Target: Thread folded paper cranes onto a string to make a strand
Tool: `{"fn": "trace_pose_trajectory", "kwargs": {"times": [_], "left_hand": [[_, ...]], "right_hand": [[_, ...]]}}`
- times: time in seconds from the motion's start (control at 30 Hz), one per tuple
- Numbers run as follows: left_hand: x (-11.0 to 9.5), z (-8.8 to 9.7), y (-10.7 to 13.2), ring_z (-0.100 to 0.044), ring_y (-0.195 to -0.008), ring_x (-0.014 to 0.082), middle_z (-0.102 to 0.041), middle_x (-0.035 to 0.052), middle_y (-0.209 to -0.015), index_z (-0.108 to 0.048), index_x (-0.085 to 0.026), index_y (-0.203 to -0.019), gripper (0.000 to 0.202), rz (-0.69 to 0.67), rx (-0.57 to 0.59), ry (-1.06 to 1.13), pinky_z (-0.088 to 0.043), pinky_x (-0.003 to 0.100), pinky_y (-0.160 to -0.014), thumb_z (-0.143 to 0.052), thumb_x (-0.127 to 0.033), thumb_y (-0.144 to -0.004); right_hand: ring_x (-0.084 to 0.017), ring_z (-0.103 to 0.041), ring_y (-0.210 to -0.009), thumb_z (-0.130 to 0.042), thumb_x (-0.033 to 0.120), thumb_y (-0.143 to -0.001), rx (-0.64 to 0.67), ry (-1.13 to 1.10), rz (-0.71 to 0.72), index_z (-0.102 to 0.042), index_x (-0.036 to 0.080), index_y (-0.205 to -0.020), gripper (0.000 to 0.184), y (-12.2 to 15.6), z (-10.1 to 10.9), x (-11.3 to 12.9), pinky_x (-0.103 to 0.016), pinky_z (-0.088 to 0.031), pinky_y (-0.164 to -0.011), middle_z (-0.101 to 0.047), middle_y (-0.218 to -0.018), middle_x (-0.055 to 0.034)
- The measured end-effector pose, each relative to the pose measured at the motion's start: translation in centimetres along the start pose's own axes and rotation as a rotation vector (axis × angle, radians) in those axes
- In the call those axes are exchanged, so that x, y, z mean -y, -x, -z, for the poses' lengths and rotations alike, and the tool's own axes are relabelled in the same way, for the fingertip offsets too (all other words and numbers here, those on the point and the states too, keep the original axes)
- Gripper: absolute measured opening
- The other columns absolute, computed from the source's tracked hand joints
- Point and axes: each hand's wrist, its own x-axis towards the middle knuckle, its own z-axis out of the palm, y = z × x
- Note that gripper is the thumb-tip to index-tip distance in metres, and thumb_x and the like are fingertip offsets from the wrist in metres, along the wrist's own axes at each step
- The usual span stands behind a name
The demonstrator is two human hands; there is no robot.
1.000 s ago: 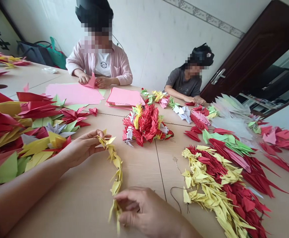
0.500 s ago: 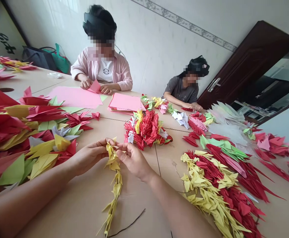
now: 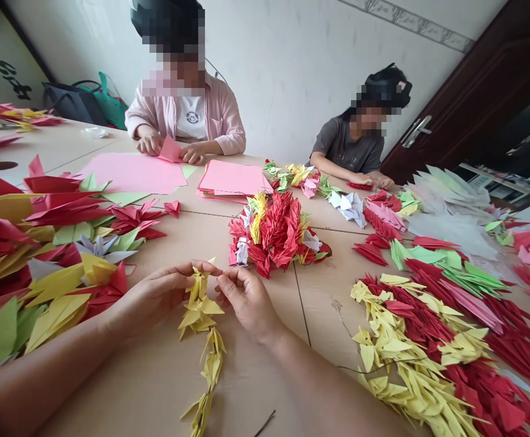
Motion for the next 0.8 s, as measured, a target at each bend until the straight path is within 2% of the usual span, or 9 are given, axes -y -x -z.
{"fn": "trace_pose_trajectory", "kwargs": {"times": [0.13,0.3,0.43,0.6,0.7,0.8], "left_hand": [[0.3,0.0,0.1,-0.067,-0.091,0.0189,-0.072,0.0043,-0.110,-0.067,-0.023,-0.117,0.036,-0.033,-0.014,-0.025,-0.052,0.027,-0.077,-0.059,-0.017,-0.082],[0.5,0.1,0.4,-0.067,-0.094,0.0148,-0.068,-0.0003,-0.125,-0.052,-0.037,-0.137,0.050,-0.089,0.060,-0.097,-0.051,0.022,-0.077,-0.053,-0.017,-0.091],[0.4,0.2,0.7,-0.064,-0.108,0.0153,-0.064,-0.0018,-0.134,-0.042,-0.042,-0.143,0.054,-0.120,0.084,-0.194,-0.049,0.022,-0.087,-0.052,-0.021,-0.094],[0.8,0.6,0.4,-0.053,-0.126,0.0167,-0.058,-0.0009,-0.141,-0.030,-0.044,-0.148,0.055,-0.236,0.148,-0.305,-0.042,0.025,-0.101,-0.046,-0.025,-0.099],[1.4,0.7,0.0,-0.055,-0.124,0.0187,-0.051,0.0027,-0.147,-0.020,-0.044,-0.151,0.062,-0.285,0.189,-0.310,-0.046,0.027,-0.097,-0.048,-0.027,-0.098],[1.7,0.3,-0.3,-0.062,-0.108,0.0182,-0.052,0.0089,-0.144,-0.015,-0.040,-0.153,0.072,-0.281,0.147,-0.311,-0.051,0.026,-0.082,-0.056,-0.030,-0.094]], "right_hand": [[-0.011,-0.057,-0.069,-0.072,0.056,-0.077,-0.004,0.005,0.017,-0.060,0.017,-0.083,0.042,-0.3,0.3,-0.2,-0.021,-0.046,-0.061,-0.063,-0.076,0.0001],[-0.009,-0.054,-0.065,-0.071,0.058,-0.076,0.043,-0.017,-0.001,-0.063,0.016,-0.084,0.044,-0.3,0.2,-0.1,-0.020,-0.043,-0.057,-0.062,-0.073,0.0006],[-0.008,-0.051,-0.062,-0.074,0.055,-0.074,0.079,-0.022,-0.014,-0.063,0.016,-0.080,0.042,-0.4,0.3,0.0,-0.021,-0.042,-0.058,-0.060,-0.071,0.0016],[-0.009,-0.050,-0.060,-0.076,0.049,-0.075,0.067,0.025,0.011,-0.062,0.018,-0.083,0.035,-0.6,0.3,-0.2,-0.021,-0.040,-0.054,-0.058,-0.068,0.0031],[-0.010,-0.049,-0.057,-0.074,0.051,-0.076,0.059,0.056,0.023,-0.061,0.019,-0.086,0.036,-0.6,0.2,-0.2,-0.021,-0.038,-0.049,-0.057,-0.066,0.0034],[-0.010,-0.049,-0.057,-0.074,0.053,-0.074,0.050,0.089,0.034,-0.062,0.018,-0.080,0.037,-0.5,0.2,-0.2,-0.022,-0.039,-0.052,-0.058,-0.067,0.0024]]}}
